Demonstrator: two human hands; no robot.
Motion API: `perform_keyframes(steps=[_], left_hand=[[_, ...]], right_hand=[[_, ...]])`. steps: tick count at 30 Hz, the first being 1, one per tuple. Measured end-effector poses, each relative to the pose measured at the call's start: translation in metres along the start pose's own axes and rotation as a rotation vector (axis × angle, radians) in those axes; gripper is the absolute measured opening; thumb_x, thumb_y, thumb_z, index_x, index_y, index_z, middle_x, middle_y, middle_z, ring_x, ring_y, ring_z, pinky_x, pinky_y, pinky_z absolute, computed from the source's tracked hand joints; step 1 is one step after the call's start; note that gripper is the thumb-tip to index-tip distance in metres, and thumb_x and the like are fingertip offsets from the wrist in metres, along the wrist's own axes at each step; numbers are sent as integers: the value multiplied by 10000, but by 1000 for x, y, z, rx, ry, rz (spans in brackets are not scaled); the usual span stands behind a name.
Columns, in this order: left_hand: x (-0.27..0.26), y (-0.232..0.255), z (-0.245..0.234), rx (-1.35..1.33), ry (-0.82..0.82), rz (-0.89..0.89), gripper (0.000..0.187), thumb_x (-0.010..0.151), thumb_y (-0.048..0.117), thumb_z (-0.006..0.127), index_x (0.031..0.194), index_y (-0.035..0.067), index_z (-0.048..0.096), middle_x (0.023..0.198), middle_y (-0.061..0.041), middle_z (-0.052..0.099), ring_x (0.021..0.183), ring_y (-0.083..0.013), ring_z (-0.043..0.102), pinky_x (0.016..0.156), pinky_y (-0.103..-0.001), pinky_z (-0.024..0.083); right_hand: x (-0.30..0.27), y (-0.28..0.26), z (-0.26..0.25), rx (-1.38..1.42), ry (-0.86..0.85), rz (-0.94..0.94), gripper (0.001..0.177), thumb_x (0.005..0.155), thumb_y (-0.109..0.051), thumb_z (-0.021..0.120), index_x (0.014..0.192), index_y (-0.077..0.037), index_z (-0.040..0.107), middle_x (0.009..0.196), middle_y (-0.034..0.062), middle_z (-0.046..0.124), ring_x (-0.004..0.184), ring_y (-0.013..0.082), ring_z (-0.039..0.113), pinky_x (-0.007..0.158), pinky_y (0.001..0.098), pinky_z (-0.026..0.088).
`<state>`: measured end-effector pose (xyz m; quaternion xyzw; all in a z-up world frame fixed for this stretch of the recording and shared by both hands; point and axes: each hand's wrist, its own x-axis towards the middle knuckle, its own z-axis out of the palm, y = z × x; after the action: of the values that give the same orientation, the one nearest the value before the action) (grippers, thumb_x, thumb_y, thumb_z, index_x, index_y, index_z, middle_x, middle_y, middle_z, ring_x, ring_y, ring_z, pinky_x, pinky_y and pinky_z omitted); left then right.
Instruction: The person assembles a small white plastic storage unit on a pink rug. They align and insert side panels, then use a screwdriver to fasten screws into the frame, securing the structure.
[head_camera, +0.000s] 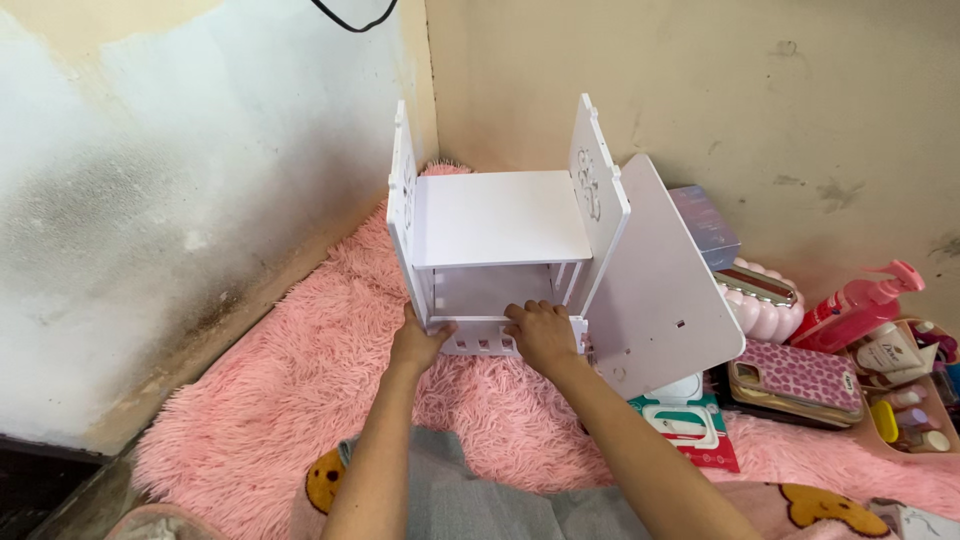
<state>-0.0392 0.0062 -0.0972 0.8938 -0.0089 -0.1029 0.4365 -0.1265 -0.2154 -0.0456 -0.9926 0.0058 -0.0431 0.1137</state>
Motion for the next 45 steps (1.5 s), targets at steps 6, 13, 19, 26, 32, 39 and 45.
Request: perform_keyframes(steps=[6,13,19,26,32,39,45], left_hand=[[-3,6,5,-37,66,-80,752,847,608,711,1336,51,584,1183,-209,724,1122,-362,703,983,-430,537],[-28,41,5,-22,224,-184,647,796,540,793,1157,9,709,1069,-202,760,1019,-352,749,907,-426,578],[-43,61,-5,-112,132,-255,716,651,480,920,1164,40,684,1073,-154,777,1010,-273,772,913,-378,599],[-26,19,10,-92,117,-148,852,578,298,991,1303,88,596,1166,-119,762,1082,-259,740,964,-368,568],[-15,-6,11,-108,84,-98,1013,550,213,977,1435,125,492,1199,-123,747,1089,-253,735,959,-367,574],[-23,14,14,-121,95,-153,953,584,553,941,1345,109,577,1156,-114,762,1076,-248,741,942,-367,576],[-21,14,15,-130,105,-152,914,583,555,926,1302,96,600,1126,-104,778,1046,-240,761,922,-372,594]], right_hand=[[2,-5,8,-75,-15,-7,213,995,-297,584,1169,-182,624,1059,133,673,1072,318,621,938,497,444],[4,0,20,-81,9,-21,203,994,-278,591,1167,-176,624,1053,146,669,1061,333,616,949,512,441],[2,1,25,-20,-2,16,203,996,-278,589,1170,-186,639,1039,124,677,1049,312,621,985,514,425],[4,2,24,16,-13,28,216,996,-296,583,1173,-200,659,1031,108,680,1055,306,611,992,495,400],[7,4,20,-12,46,-34,210,985,-287,601,1156,-186,670,1011,117,687,1040,296,622,954,478,406],[5,3,20,3,74,-29,204,969,-269,616,1142,-187,687,988,102,693,1013,286,626,930,472,405],[5,-1,15,1,17,-5,209,968,-258,621,1154,-192,690,1001,112,697,1029,289,623,920,477,404]])
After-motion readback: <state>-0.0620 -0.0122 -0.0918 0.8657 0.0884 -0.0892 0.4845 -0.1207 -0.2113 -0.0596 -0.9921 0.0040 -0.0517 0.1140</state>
